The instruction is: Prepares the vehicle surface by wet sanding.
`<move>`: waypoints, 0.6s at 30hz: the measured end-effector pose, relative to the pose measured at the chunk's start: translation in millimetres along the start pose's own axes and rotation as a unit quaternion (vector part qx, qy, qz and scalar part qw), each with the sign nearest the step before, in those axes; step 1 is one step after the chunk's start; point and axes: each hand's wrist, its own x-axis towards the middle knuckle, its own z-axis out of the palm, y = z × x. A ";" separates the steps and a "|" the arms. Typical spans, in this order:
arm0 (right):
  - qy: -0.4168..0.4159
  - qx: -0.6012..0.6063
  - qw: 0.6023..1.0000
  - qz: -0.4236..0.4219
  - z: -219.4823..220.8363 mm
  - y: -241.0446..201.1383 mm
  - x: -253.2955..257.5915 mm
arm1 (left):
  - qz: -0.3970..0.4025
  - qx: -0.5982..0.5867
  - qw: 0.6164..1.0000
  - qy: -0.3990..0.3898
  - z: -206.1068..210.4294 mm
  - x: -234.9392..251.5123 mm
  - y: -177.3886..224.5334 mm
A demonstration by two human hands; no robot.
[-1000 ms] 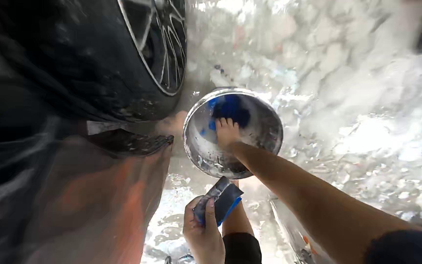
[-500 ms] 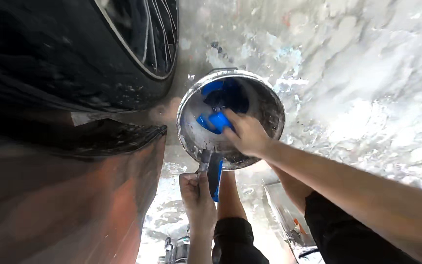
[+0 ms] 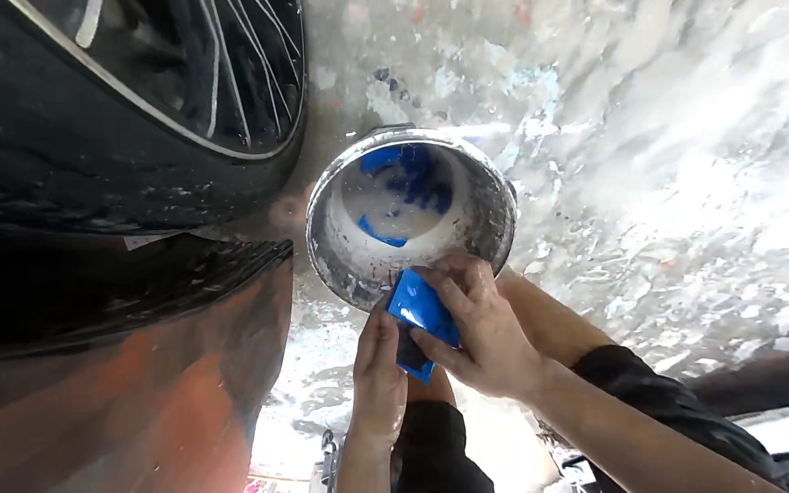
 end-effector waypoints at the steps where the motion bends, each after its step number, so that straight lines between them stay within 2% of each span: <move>1: -0.003 0.004 1.000 -0.003 -3.0 1.8 0.9 | -0.001 -0.006 1.000 0.001 4.9 -0.2 1.1; 7: -0.055 0.049 0.997 -0.003 -14.5 0.7 0.1 | 0.019 -0.005 0.999 0.030 24.8 3.0 10.7; 10: -0.075 0.033 0.997 -0.007 -19.6 -0.7 2.3 | 0.014 -0.005 1.000 0.007 27.5 3.9 17.5; 12: -0.076 0.013 0.997 -0.021 -22.0 0.8 3.5 | -0.005 0.018 1.000 -0.003 28.3 3.8 22.3; 16: -0.113 -0.063 0.992 0.012 -24.7 -2.8 4.4 | -0.061 0.064 0.996 -0.029 24.2 9.0 35.1; 18: -0.075 -0.059 0.995 0.022 -22.1 -0.2 4.1 | -0.088 0.144 0.984 -0.063 25.2 16.7 48.0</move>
